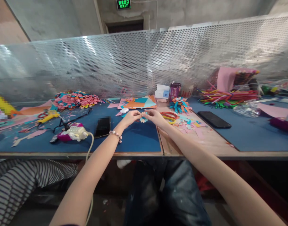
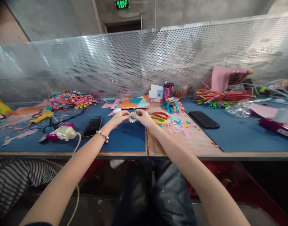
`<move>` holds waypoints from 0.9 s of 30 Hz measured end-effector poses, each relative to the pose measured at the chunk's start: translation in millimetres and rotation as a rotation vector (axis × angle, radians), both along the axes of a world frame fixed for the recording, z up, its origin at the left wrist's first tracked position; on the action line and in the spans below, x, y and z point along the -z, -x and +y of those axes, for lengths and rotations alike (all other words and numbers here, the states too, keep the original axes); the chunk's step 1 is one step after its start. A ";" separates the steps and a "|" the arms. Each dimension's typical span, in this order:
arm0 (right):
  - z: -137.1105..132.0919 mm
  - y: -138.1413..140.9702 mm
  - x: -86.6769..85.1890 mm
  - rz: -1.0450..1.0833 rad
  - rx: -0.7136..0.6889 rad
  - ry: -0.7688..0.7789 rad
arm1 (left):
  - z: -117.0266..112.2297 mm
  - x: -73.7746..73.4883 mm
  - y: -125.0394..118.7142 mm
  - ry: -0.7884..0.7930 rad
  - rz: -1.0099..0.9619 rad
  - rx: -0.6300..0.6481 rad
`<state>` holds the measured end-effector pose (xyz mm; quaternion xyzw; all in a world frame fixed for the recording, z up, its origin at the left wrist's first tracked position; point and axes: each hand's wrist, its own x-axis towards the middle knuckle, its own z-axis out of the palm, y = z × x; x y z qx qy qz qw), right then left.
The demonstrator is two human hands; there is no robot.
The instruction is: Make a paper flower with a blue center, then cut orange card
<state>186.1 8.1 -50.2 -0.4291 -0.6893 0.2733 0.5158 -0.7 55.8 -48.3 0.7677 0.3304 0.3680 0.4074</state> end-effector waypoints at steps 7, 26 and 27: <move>11.8 -1.1 8.0 -0.083 0.033 0.037 | 2.8 4.5 -3.9 -0.040 0.044 -0.066; 97.9 -35.0 -61.5 -1.132 -0.104 0.028 | 76.5 -11.9 36.4 -0.207 0.736 -0.702; 110.5 -29.5 -59.6 -1.148 -0.066 0.003 | 77.7 -11.2 39.6 -0.215 0.740 -0.711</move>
